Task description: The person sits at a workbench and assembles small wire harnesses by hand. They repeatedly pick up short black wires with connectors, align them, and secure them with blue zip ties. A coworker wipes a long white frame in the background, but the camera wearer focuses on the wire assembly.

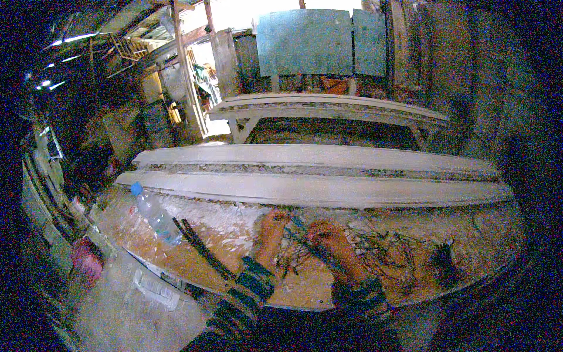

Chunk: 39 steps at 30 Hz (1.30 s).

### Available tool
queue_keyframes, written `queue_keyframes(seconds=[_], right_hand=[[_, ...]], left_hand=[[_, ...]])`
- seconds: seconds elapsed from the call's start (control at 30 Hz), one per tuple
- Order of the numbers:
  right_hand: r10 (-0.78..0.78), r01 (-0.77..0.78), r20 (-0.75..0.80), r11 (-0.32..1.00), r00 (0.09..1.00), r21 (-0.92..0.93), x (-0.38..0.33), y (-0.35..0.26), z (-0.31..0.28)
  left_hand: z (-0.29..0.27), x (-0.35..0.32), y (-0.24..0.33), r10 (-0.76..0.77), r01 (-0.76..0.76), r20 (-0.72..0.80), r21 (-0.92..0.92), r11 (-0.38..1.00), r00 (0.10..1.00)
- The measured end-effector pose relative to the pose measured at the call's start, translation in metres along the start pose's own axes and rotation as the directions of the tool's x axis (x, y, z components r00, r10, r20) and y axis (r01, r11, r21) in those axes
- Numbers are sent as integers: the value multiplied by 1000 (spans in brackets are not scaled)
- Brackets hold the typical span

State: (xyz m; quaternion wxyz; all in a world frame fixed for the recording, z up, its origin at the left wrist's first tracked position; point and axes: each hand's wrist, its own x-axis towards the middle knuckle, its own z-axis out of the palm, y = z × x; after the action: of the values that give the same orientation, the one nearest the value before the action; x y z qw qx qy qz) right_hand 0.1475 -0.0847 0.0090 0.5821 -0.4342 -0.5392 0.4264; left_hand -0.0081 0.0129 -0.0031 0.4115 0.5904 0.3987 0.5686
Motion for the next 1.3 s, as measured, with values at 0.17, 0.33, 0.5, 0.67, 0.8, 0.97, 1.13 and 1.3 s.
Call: queue_keyframes(seconds=[0.17,0.33,0.5,0.67,0.8,0.97,1.13,1.3], right_hand=[[12,-1,191,998,982,-55,-11,-21,14],[25,4,179,987,983,-162,-9,-27,6],[44,-45,23,997,999,57,-4,-20,0],[-228,95,-302,913,926,-398,6,4,-14],[-386,115,-412,830,825,-546,12,17,-28],[-371,86,-590,887,717,-454,10,7,-17],[-268,3,-561,904,783,-428,11,7,-11],[-259,144,-392,943,883,-299,14,20,-25]], left_hand=[[1,6,-14,-26,26,-3,32,999,1000],[4,1,-9,7,-13,96,63,998,995],[5,-8,11,-10,-14,296,77,997,955],[8,-11,25,-36,-33,581,109,994,813],[13,-24,33,-36,-3,769,50,999,638],[14,-25,34,-207,298,834,54,953,511],[16,-18,15,-84,177,665,-74,981,742],[9,0,2,8,-30,309,65,997,951]])
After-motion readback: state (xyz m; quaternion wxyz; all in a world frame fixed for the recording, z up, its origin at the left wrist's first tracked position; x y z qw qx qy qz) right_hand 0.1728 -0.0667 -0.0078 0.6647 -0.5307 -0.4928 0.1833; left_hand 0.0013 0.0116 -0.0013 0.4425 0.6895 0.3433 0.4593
